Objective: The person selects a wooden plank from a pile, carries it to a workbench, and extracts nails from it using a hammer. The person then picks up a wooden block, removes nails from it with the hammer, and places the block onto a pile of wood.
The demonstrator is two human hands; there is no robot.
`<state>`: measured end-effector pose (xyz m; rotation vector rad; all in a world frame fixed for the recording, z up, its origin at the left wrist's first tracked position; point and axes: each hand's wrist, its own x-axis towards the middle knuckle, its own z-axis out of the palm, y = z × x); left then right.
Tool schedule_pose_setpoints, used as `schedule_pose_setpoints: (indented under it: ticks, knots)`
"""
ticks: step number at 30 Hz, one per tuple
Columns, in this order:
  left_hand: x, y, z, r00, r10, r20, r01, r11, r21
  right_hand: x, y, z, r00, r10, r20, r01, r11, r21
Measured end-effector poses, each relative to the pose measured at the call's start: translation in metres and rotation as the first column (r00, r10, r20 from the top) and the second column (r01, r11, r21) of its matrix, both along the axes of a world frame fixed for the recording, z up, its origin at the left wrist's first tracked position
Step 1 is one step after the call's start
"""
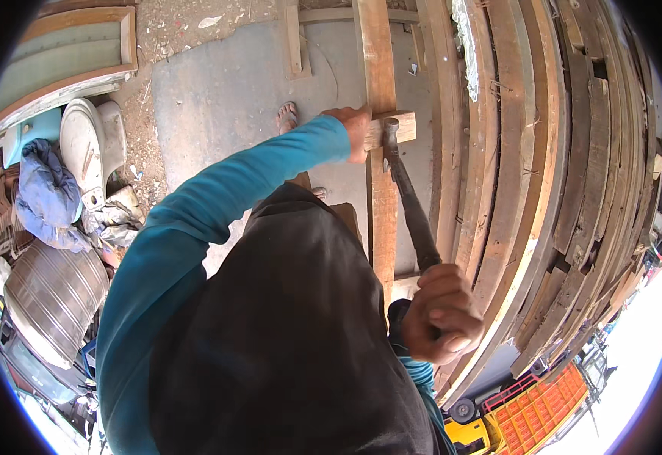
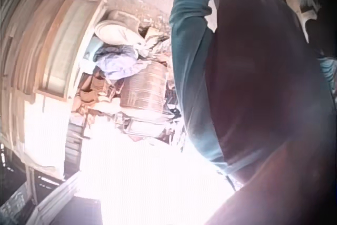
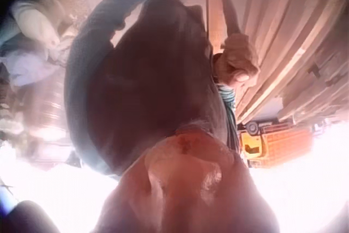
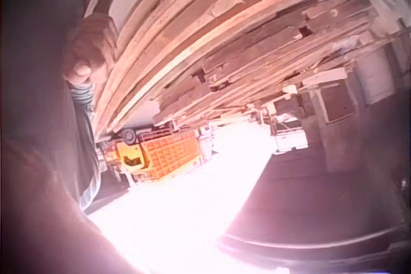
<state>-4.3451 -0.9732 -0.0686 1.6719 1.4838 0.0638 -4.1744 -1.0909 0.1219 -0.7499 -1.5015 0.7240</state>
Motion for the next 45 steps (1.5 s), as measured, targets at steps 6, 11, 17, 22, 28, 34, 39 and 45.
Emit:
schedule_pose_setpoints:
  ticks: [6, 11, 17, 22, 28, 34, 39, 45]
  knots:
    - [-0.005, 0.003, 0.006, 0.997, 0.026, -0.078, -0.030, 0.998, -0.053, 0.000, 0.027, 0.028, 0.997, 0.039, -0.068, -0.049, 0.987, -0.151]
    - [0.002, -0.007, -0.001, 0.996, 0.080, -0.032, -0.082, 0.995, -0.064, 0.027, -0.020, 0.011, 0.998, 0.047, -0.032, -0.049, 0.997, -0.061]
    - [-0.008, -0.009, 0.018, 0.984, 0.180, 0.015, -0.180, 0.983, 0.014, -0.015, 0.025, 0.050, 0.997, 0.072, -0.038, -0.077, 0.987, -0.142]
    - [-0.005, -0.025, 0.009, 0.995, 0.095, -0.013, -0.096, 0.994, -0.047, 0.013, -0.052, 0.005, 0.999, -0.026, 0.034, 0.027, 1.000, -0.016]
    - [0.001, -0.026, 0.011, 0.986, 0.164, 0.007, -0.164, 0.986, 0.017, -0.012, 0.015, 0.051, 1.000, -0.018, -0.006, 0.017, 0.988, -0.151]
    - [0.024, -0.048, -0.004, 0.999, 0.024, 0.035, -0.025, 0.999, 0.025, 0.029, -0.068, 0.000, 0.993, -0.059, 0.098, 0.059, 0.998, 0.000]
    - [0.019, -0.037, -0.009, 0.995, 0.098, 0.020, -0.098, 0.995, 0.028, -0.013, 0.007, 0.036, 0.996, -0.023, 0.092, 0.035, 0.991, -0.133]
    - [0.033, -0.058, -0.002, 0.998, 0.058, 0.011, -0.057, 0.998, -0.026, 0.039, -0.065, 0.009, 0.987, 0.111, 0.118, -0.102, 0.992, -0.077]
